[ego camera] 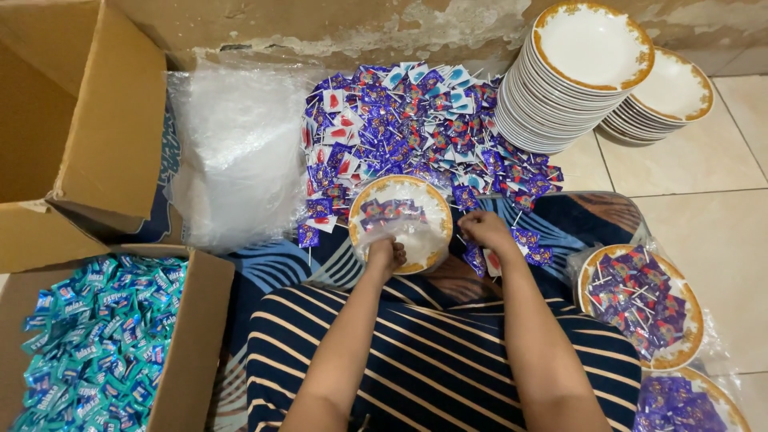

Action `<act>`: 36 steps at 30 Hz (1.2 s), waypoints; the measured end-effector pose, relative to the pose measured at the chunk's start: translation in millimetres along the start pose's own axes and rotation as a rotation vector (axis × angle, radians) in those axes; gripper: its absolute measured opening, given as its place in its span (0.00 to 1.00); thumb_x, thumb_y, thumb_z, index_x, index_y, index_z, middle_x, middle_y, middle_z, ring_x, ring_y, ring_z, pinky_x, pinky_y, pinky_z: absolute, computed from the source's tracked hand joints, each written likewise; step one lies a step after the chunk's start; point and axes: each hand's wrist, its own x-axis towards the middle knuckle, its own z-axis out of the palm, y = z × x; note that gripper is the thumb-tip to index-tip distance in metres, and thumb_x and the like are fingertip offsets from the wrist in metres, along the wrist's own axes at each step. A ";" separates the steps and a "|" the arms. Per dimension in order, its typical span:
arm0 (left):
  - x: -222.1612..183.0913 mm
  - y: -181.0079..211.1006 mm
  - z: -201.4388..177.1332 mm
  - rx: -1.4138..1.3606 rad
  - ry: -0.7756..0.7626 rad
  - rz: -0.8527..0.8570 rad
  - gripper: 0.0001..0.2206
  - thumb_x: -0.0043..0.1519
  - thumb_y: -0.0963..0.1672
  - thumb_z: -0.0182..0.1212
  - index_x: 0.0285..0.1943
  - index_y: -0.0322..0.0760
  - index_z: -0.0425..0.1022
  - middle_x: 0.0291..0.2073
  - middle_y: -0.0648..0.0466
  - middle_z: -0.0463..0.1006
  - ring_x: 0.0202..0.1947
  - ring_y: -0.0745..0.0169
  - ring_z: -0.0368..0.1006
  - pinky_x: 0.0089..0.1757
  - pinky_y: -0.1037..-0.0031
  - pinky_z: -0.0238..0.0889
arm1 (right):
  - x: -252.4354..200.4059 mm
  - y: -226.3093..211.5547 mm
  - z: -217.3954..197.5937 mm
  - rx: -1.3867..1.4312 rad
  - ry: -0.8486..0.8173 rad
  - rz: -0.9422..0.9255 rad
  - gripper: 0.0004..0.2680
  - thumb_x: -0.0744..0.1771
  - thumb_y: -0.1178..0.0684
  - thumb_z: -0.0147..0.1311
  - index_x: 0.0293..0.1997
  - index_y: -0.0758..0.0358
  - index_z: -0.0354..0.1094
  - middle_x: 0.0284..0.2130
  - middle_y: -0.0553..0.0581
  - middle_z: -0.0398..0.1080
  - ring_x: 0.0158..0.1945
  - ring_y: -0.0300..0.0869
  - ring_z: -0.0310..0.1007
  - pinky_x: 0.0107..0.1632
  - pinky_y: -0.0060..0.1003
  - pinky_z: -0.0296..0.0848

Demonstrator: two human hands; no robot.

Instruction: The person places small wrapped sweets onto a plate and then encloses the entire plate with a clear plastic film by hand.

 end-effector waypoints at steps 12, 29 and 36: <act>-112.8 65.9 26.2 0.004 -0.078 -0.094 0.08 0.64 0.44 0.53 0.41 0.32 0.70 0.24 0.52 0.67 0.21 0.64 0.59 0.25 0.76 0.55 | 66.2 119.1 10.7 -0.256 0.552 0.277 0.13 0.65 0.45 0.52 0.53 0.43 0.77 0.46 0.60 0.74 0.56 0.59 0.65 0.57 0.51 0.67; -100.1 48.8 7.8 0.120 -0.232 -0.023 0.14 0.67 0.41 0.50 0.60 0.29 0.66 0.45 0.42 0.79 0.28 0.60 0.66 0.31 0.75 0.65 | -104.6 -78.6 -24.0 0.527 -0.479 -0.097 0.15 0.59 0.62 0.66 0.48 0.72 0.73 0.33 0.54 0.76 0.37 0.39 0.77 0.41 0.31 0.79; -75.6 37.9 -6.5 0.421 -0.066 0.183 0.23 0.62 0.45 0.58 0.67 0.33 0.70 0.48 0.38 0.78 0.40 0.49 0.79 0.35 0.57 0.76 | -49.3 -31.3 23.2 -0.111 -0.354 -0.092 0.14 0.58 0.44 0.69 0.44 0.53 0.82 0.41 0.65 0.80 0.51 0.58 0.77 0.55 0.47 0.73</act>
